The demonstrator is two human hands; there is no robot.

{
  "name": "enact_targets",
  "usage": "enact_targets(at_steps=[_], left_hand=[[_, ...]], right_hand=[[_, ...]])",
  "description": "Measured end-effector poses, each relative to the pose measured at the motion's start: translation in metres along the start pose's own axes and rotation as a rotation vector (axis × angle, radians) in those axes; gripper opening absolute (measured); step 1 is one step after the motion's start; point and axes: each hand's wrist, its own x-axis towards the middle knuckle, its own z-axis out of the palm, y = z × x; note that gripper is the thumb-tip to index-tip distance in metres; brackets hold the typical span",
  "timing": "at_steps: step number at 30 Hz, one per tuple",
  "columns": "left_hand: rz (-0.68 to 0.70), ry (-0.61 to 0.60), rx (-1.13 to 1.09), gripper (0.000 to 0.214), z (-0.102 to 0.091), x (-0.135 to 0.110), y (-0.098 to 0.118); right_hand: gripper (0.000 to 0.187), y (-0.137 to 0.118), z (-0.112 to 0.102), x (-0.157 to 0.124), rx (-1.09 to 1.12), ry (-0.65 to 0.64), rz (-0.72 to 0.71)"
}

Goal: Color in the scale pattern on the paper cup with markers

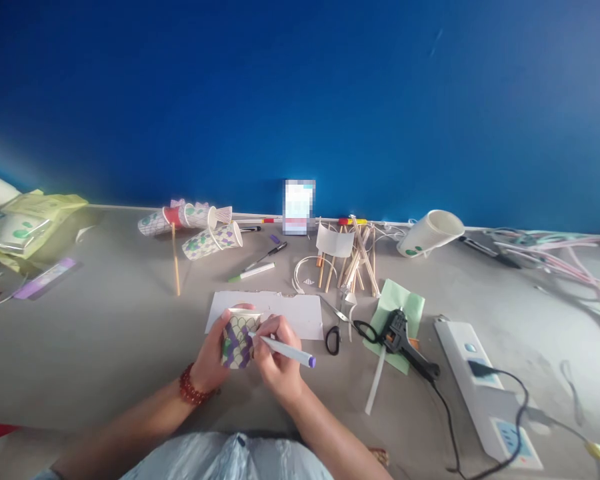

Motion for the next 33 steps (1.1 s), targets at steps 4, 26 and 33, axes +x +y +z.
enact_targets(at_steps=[4,26,33], left_hand=[[0.012,-0.005,0.01,0.046,-0.0027,0.0005,-0.0016],[-0.005,0.024,0.02,0.043,-0.0009,-0.0011,0.0007],[0.014,0.035,0.017,0.04,0.0029,-0.0027,0.0037]], right_hand=[[0.015,0.0003,0.0005,0.001,0.014,0.007,0.005],[0.016,0.0009,0.0009,0.0015,0.018,0.025,-0.006],[0.015,-0.001,0.0009,0.0028,-0.002,0.027,-0.015]])
